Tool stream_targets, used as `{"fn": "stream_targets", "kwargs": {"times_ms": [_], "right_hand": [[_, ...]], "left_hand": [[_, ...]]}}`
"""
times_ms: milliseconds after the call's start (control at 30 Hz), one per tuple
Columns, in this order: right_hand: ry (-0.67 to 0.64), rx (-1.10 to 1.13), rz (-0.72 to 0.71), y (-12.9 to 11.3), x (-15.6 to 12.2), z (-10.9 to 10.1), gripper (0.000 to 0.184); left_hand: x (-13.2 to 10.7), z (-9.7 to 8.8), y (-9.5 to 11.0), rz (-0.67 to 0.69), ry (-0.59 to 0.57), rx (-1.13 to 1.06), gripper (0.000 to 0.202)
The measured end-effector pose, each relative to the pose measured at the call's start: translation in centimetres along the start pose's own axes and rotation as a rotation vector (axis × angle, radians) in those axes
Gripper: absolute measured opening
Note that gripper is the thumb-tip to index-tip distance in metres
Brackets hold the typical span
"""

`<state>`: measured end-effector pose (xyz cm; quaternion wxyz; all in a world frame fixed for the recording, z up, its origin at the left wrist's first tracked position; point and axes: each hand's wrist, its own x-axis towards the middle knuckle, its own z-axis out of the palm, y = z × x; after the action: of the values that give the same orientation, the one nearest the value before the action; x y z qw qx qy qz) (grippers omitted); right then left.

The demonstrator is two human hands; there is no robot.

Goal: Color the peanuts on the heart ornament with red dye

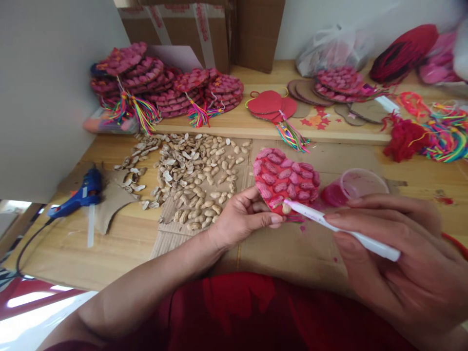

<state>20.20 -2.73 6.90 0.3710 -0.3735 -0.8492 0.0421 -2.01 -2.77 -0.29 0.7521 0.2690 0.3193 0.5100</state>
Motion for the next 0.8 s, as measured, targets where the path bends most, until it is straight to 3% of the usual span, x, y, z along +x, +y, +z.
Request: {"fn": "stream_targets", "kwargs": {"times_ms": [233, 800], "right_hand": [[-0.052, 0.058, -0.086, 0.19, 0.01, -0.03, 0.031], [-0.058, 0.055, -0.084, 0.40, 0.06, 0.06, 0.030]], "left_hand": [[-0.03, -0.08, -0.04, -0.003, -0.020, -0.024, 0.039], [0.04, -0.11, 0.03, -0.057, 0.011, -0.048, 0.042]]}}
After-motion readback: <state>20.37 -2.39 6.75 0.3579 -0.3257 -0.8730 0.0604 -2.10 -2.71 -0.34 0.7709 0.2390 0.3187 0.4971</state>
